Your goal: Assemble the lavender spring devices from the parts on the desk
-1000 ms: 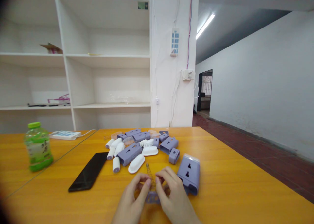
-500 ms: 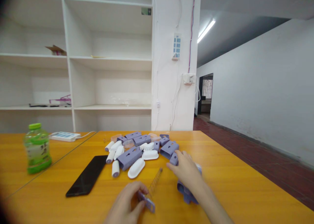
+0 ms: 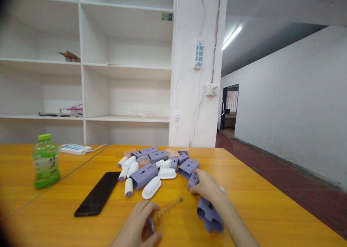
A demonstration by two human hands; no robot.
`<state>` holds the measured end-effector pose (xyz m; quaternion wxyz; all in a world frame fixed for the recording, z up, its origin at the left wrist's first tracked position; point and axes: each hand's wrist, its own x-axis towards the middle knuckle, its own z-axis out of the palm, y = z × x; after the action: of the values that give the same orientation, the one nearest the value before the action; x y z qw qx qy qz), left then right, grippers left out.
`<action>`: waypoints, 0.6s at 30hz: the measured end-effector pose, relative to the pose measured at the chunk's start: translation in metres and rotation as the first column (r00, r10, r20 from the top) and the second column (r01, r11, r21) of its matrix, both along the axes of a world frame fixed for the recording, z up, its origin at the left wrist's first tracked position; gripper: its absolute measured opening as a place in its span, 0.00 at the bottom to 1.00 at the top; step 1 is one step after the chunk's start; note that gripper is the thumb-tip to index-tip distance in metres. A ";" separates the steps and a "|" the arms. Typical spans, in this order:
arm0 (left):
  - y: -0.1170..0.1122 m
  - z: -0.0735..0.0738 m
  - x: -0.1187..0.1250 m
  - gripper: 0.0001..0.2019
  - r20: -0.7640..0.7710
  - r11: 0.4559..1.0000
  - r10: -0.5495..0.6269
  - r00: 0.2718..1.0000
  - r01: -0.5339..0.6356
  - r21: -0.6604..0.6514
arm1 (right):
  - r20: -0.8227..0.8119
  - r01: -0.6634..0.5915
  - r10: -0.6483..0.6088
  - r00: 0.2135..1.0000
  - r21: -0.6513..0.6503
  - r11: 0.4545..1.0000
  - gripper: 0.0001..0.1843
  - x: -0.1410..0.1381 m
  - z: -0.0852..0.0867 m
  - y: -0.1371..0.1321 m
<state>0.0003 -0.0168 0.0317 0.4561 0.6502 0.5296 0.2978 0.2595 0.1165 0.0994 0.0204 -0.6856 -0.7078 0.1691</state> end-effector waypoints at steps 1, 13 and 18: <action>0.002 -0.002 -0.007 0.24 0.026 1.000 -0.005 1.000 0.005 -0.014 | -0.023 -0.008 0.008 1.000 -0.005 1.000 0.36 0.000 0.001 -0.002; 0.007 0.006 -0.065 0.20 0.405 0.988 0.096 0.909 -0.039 -0.147 | -0.578 -0.198 0.003 0.816 -0.274 0.941 0.43 0.003 0.008 -0.044; 0.004 0.013 -0.058 0.23 0.426 0.981 0.119 0.897 -0.041 -0.188 | -0.686 -0.252 -0.044 0.726 -0.324 0.912 0.43 0.001 0.011 -0.044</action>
<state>-0.0573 -0.0128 0.0451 0.6054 0.5024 0.4645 0.4066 0.2603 0.0727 0.1107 0.1290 -0.5232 -0.6395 0.5483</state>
